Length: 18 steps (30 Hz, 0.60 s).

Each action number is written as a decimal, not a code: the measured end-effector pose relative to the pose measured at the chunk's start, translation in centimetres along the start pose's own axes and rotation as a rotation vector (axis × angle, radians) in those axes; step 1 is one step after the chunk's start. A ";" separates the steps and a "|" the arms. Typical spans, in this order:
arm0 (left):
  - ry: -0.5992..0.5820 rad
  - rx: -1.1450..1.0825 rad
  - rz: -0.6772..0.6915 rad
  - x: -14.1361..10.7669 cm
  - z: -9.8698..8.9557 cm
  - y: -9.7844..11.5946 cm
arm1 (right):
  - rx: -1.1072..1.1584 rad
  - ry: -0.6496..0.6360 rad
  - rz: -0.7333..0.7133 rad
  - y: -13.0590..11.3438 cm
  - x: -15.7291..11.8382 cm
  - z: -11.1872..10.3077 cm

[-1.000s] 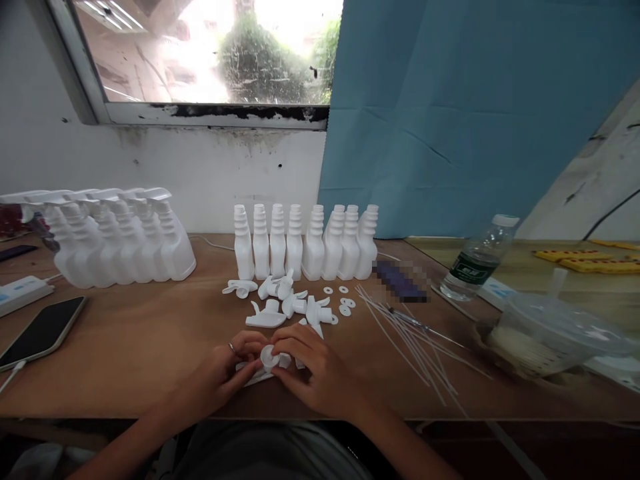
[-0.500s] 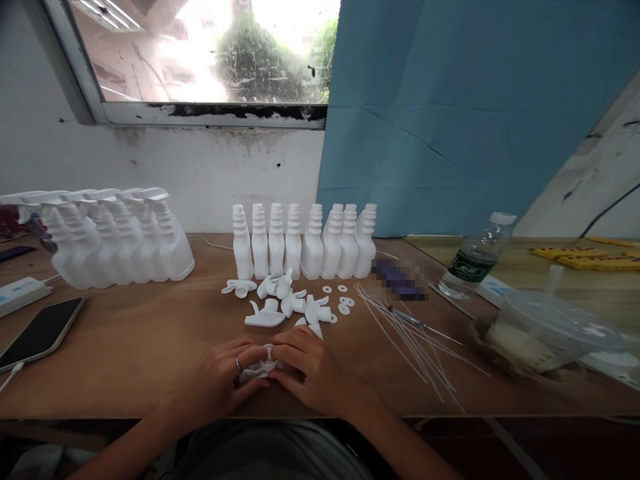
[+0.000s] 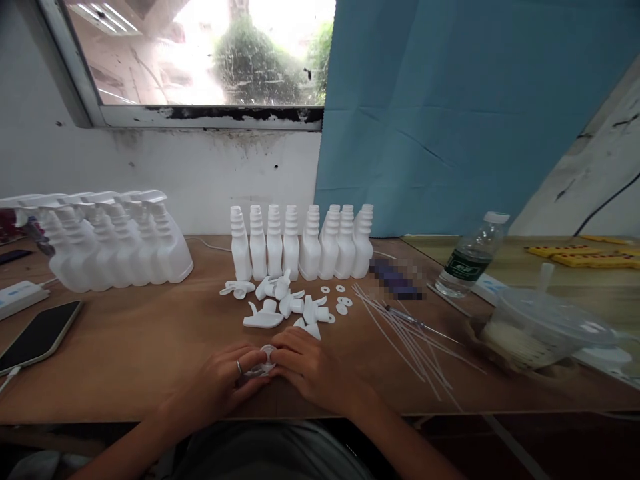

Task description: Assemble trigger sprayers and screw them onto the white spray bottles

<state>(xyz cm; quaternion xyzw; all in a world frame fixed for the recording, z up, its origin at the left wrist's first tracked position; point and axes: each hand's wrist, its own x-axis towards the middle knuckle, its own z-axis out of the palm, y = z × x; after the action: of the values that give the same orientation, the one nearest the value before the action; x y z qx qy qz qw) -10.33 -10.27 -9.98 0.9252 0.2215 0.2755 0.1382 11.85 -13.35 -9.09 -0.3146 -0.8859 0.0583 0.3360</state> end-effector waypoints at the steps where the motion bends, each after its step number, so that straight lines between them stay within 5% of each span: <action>1: -0.001 -0.008 0.001 0.0 0.0 0.0 | -0.008 0.002 0.005 -0.1 0.0 0.0; 6: -0.004 -0.024 0.012 -0.3 -0.2 -0.4 | -0.142 0.033 0.076 -1.6 0.2 0.1; 13: 0.017 -0.030 -0.015 -0.6 0.0 -0.3 | -0.034 -0.158 0.270 -3.2 0.3 -1.1; 18: -0.002 0.016 -0.082 -0.6 0.1 0.1 | -0.182 0.032 0.459 -0.3 -0.4 -4.7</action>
<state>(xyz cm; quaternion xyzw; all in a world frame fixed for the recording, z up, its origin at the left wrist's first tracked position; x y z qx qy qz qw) -10.66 -10.69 -10.30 0.9167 0.2615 0.2667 0.1420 14.91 -14.31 -5.67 -0.5373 -0.7875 0.0483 0.2981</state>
